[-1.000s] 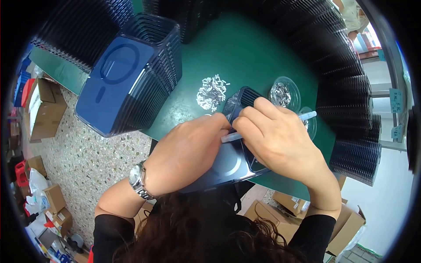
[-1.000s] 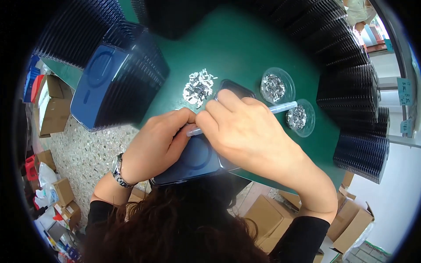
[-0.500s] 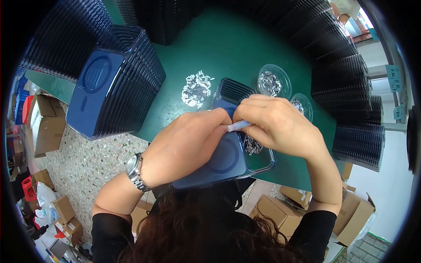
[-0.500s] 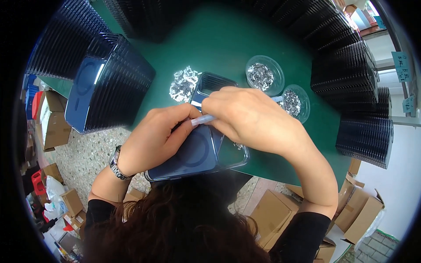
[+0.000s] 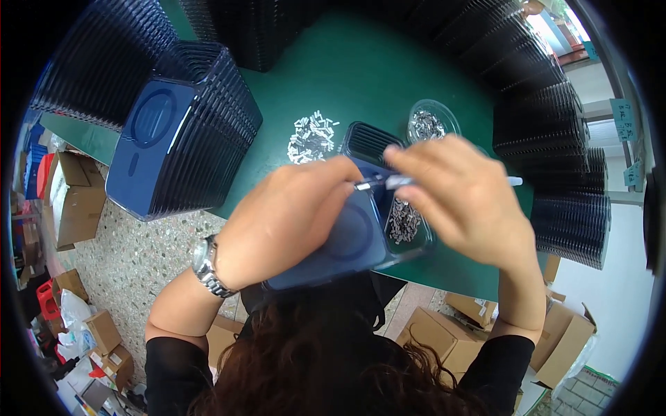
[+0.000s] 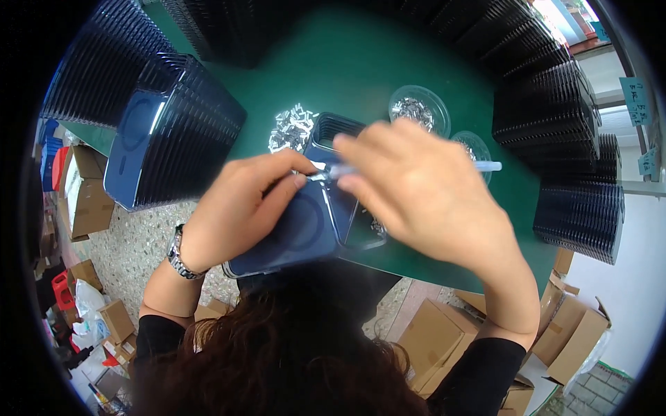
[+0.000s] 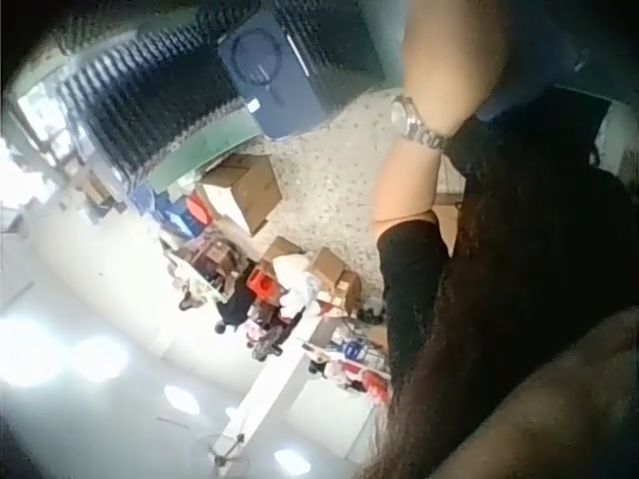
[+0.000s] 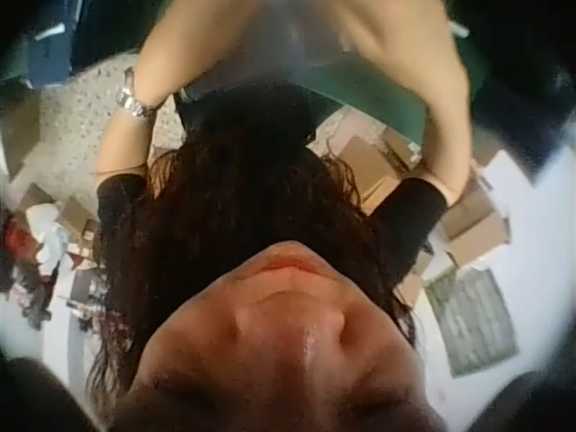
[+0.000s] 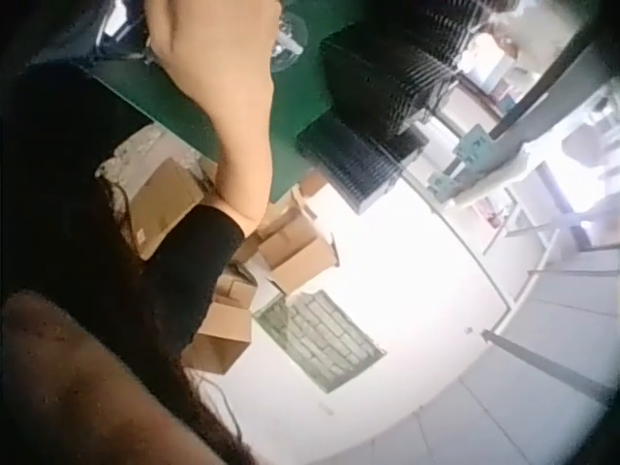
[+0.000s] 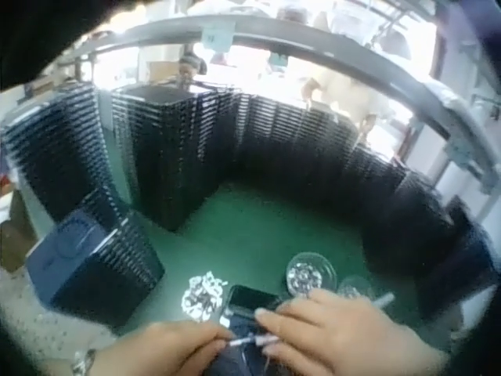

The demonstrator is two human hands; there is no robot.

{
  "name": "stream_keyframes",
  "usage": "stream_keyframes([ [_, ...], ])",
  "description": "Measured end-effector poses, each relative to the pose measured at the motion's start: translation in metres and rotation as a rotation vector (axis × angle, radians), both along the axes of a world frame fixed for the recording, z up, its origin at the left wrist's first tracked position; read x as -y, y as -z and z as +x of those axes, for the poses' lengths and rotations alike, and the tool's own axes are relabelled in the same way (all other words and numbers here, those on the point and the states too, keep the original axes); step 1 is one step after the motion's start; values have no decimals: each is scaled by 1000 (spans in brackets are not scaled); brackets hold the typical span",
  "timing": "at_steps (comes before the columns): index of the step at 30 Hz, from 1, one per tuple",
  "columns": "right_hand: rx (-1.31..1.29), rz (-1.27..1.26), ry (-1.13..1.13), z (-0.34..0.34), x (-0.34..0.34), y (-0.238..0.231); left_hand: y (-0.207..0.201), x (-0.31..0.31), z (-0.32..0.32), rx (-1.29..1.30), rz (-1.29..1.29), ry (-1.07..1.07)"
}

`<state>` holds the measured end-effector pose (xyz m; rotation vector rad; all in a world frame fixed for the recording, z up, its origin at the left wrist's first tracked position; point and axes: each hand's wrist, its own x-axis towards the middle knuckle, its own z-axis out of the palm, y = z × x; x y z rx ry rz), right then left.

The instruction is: Assembling magnetic components and rings onto phone cases in a factory setting.

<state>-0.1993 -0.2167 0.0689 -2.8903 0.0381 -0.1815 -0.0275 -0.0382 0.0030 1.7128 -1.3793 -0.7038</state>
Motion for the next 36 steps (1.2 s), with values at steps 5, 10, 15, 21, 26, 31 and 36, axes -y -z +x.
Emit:
stream_keyframes([
  [5,150,395,281,-24,16,11,9,-3,5,-238,-159,-286],
  [10,221,362,298,-29,13,16,17,-4,-1,-116,-111,-199],
  [15,115,-16,79,-1,-18,-7,2,-6,-5,-35,-51,-117],
  [21,71,-45,31,4,-15,1,-3,-6,-9,14,-35,-78],
  [26,85,163,34,9,-1,22,-3,-2,-7,-32,-4,-19],
  [31,-134,446,51,16,5,34,-1,3,-10,-60,86,46],
  [36,-200,445,34,12,10,36,8,5,-12,-10,66,50],
])
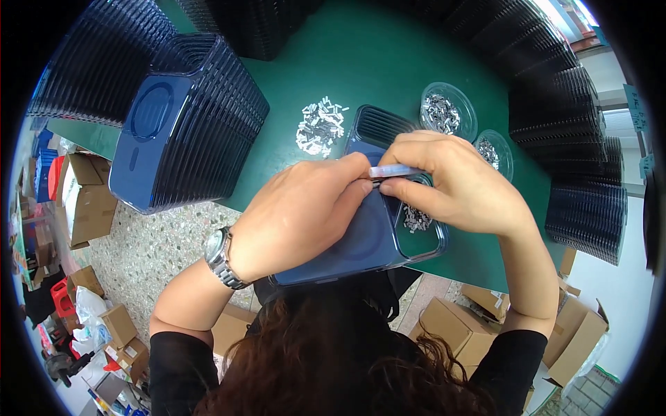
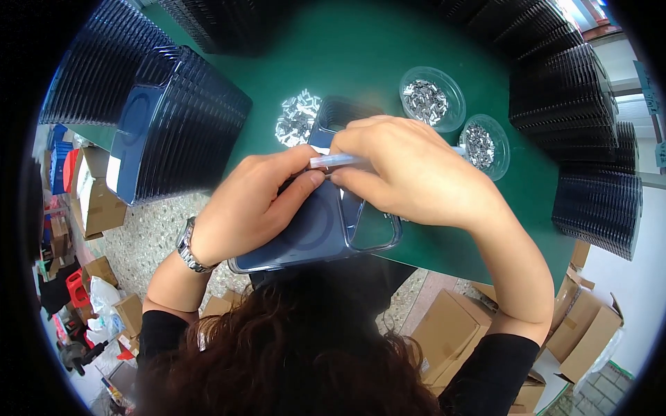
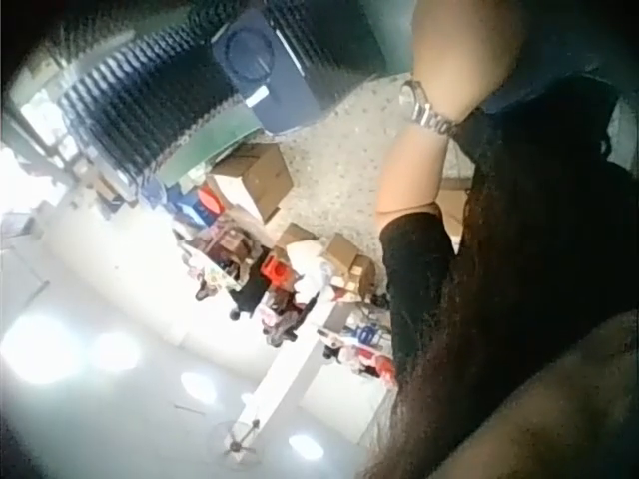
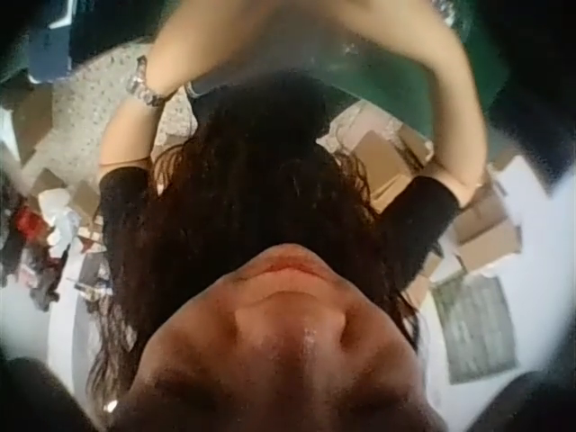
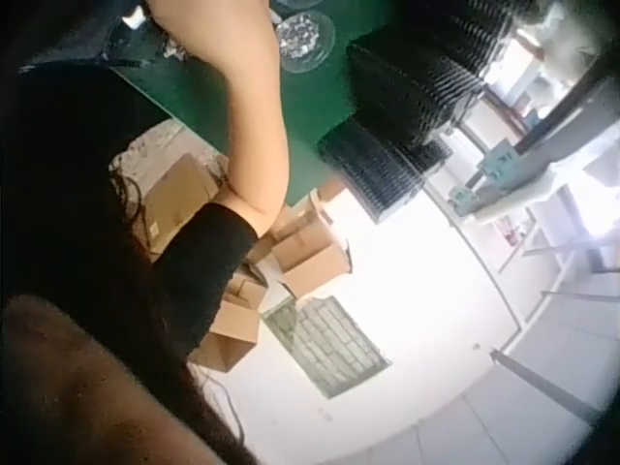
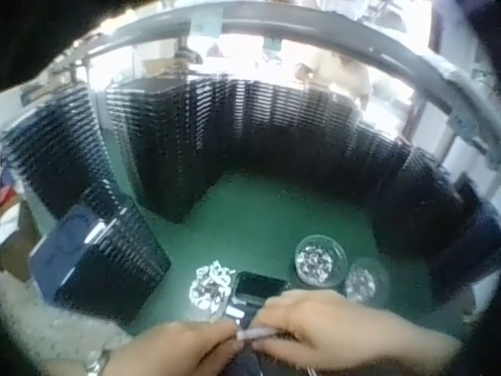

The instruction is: Assembling magnetic components and rings onto phone cases in a factory setting.

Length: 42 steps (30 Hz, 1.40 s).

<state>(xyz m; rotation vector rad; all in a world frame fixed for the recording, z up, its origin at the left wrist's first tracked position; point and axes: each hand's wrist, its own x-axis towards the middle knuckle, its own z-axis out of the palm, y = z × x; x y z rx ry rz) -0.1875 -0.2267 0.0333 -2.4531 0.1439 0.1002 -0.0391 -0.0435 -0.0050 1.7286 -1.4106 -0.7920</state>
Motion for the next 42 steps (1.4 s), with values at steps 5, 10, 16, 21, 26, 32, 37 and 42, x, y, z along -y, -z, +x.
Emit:
stream_keyframes([
  [5,55,35,-6,-7,2,3,-4,5,1,29,58,57],
  [10,-8,78,-23,-7,6,-2,-6,7,-2,109,58,81],
  [16,66,57,-30,-11,3,0,-8,9,-1,68,35,98],
  [21,123,58,-11,-12,5,5,-12,14,3,21,11,129],
  [26,83,47,-11,-14,10,5,-4,16,0,293,-56,135],
  [32,100,3,-19,-19,12,5,-5,17,-3,364,-40,147],
  [37,104,-2,-44,-18,13,3,-9,22,1,318,0,186],
  [42,119,-99,-72,-19,11,-1,-9,22,1,247,21,199],
])
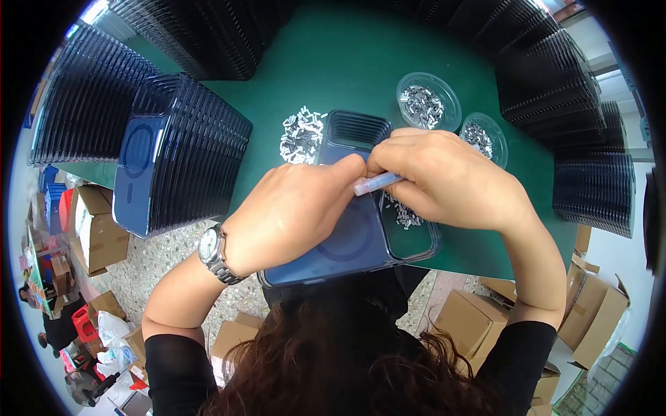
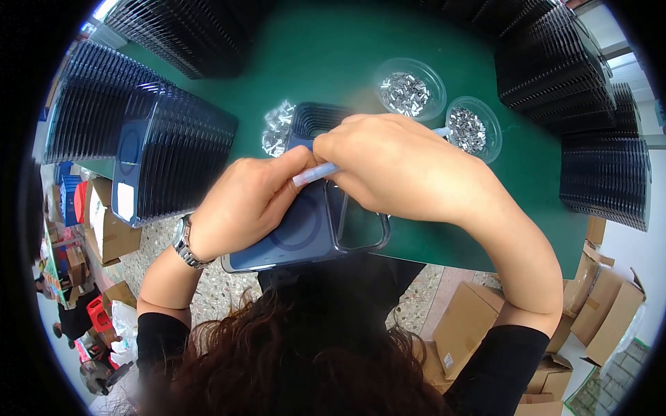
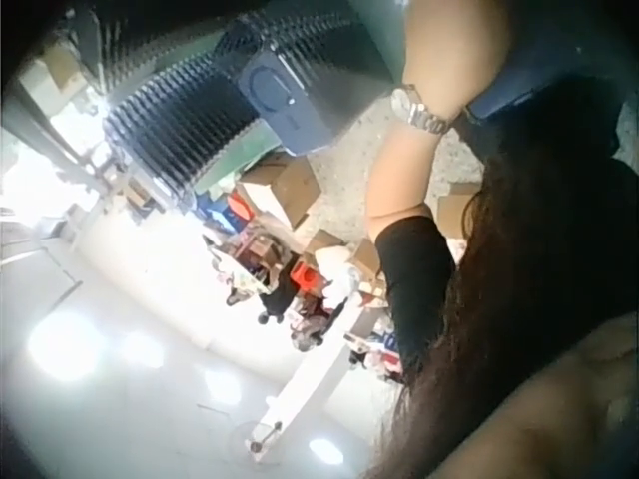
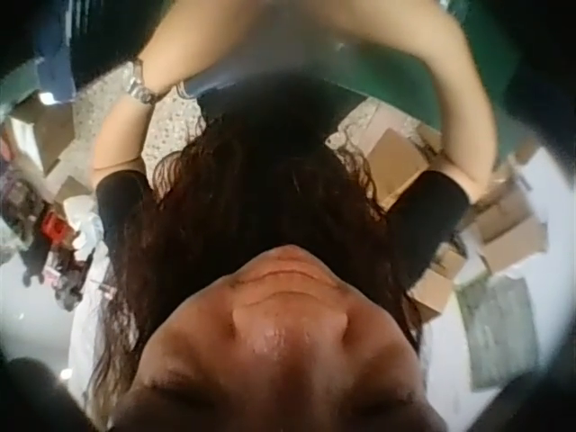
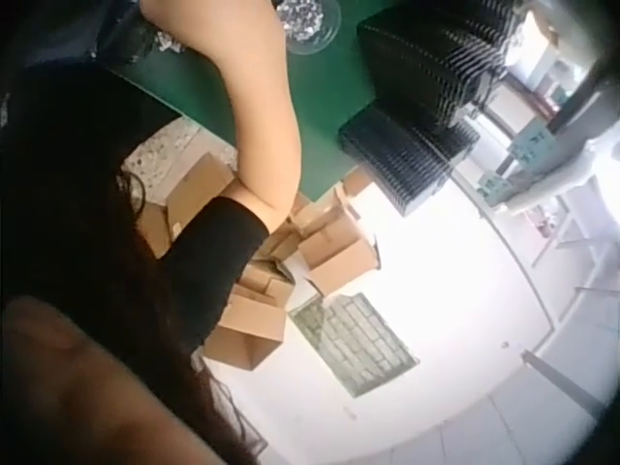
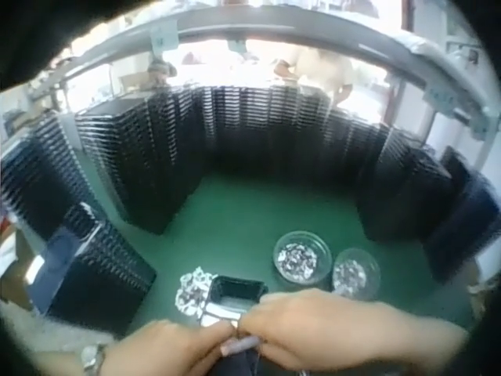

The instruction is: Assembling magnetic components and rings onto phone cases in a factory setting.

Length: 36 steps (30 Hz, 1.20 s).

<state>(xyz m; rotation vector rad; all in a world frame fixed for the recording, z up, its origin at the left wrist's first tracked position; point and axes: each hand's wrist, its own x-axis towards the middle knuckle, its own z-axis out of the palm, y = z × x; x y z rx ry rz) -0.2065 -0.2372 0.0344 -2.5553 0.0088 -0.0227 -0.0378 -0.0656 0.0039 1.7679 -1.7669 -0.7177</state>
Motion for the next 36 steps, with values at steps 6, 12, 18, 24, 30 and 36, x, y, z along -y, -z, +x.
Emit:
stream_keyframes([
  [6,-47,24,33,-3,-2,-8,-9,1,-1,-156,43,3],
  [12,96,70,28,-3,4,1,-5,1,1,-107,2,-19],
  [18,110,78,37,-5,4,-5,-5,2,3,-248,-43,3],
  [24,246,-6,16,-5,-4,-15,-7,2,4,-260,-95,-47],
  [30,201,35,78,-3,-3,-10,-30,2,7,-284,189,-97],
  [36,146,254,127,-5,-10,-9,-5,0,1,-181,-161,-19],
])
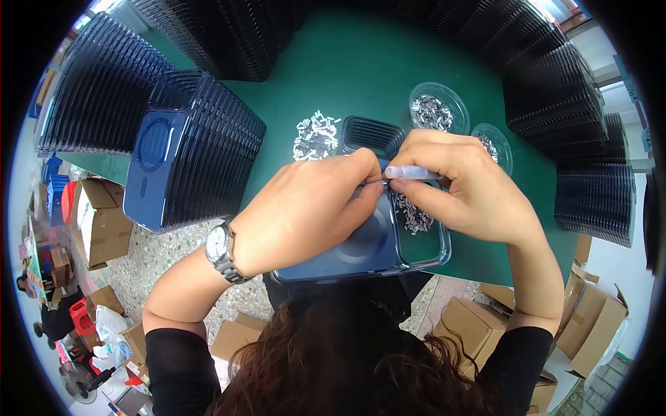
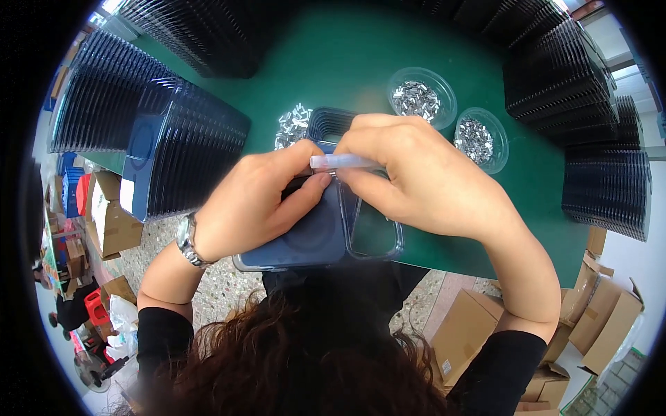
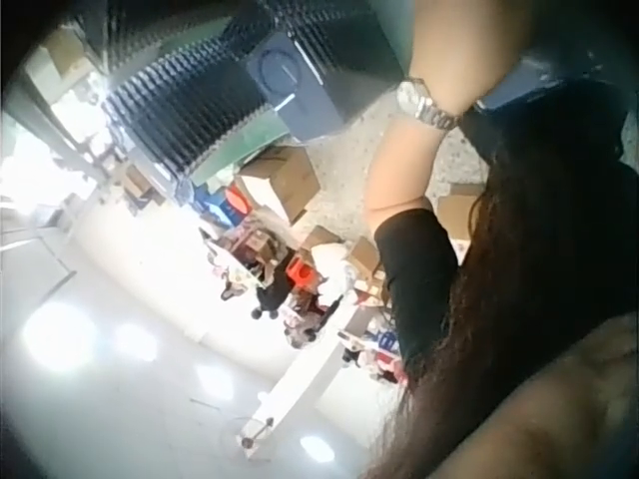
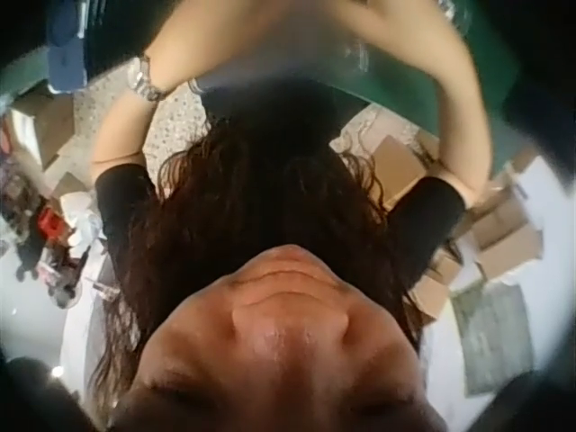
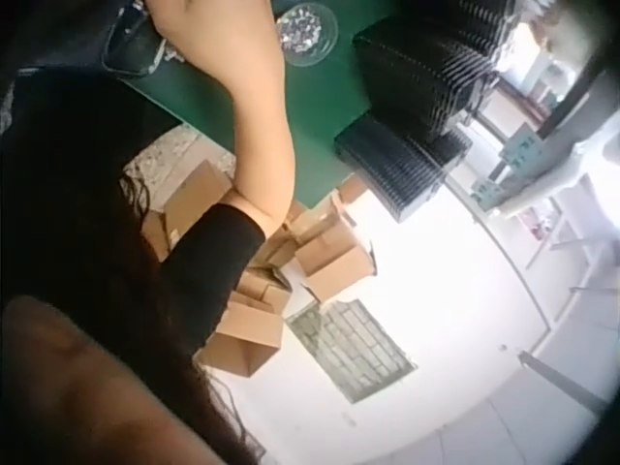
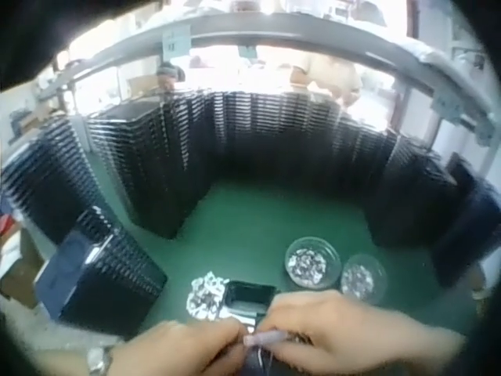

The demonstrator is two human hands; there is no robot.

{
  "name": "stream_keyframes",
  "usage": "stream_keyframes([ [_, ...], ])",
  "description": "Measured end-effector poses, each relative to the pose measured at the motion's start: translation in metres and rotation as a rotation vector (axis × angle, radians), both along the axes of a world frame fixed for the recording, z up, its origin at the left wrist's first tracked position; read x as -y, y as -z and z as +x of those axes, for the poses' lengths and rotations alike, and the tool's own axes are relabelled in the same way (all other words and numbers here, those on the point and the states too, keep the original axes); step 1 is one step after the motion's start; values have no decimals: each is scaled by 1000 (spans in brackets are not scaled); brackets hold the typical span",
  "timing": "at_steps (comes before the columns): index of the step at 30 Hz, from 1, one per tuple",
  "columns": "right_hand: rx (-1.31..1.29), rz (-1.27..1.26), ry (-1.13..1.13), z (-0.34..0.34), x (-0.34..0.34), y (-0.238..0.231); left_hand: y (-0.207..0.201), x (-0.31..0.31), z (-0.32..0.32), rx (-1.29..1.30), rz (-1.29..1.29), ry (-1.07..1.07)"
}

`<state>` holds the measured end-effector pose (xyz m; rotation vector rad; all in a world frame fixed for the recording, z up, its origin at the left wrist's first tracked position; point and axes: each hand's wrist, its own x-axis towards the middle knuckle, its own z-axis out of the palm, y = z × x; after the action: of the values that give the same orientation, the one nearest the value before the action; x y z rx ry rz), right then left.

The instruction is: Assembling magnetic components and rings onto phone cases in a factory setting.

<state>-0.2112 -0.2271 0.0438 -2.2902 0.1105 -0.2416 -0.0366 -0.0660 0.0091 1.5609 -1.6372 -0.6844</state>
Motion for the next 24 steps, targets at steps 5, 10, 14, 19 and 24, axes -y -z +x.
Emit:
stream_keyframes([
  [5,-14,-47,-2,-4,-1,5,0,0,-7,310,-53,-40],
  [10,-2,-84,-9,-6,0,8,-1,0,-9,309,-38,-46],
  [14,25,-200,-1,-7,-3,6,-1,1,-6,234,-26,-35],
  [19,46,-317,13,-8,-5,-2,-14,1,-7,232,-45,-45],
  [24,27,-551,81,-15,-18,-10,-12,-2,-7,338,-55,-80],
])
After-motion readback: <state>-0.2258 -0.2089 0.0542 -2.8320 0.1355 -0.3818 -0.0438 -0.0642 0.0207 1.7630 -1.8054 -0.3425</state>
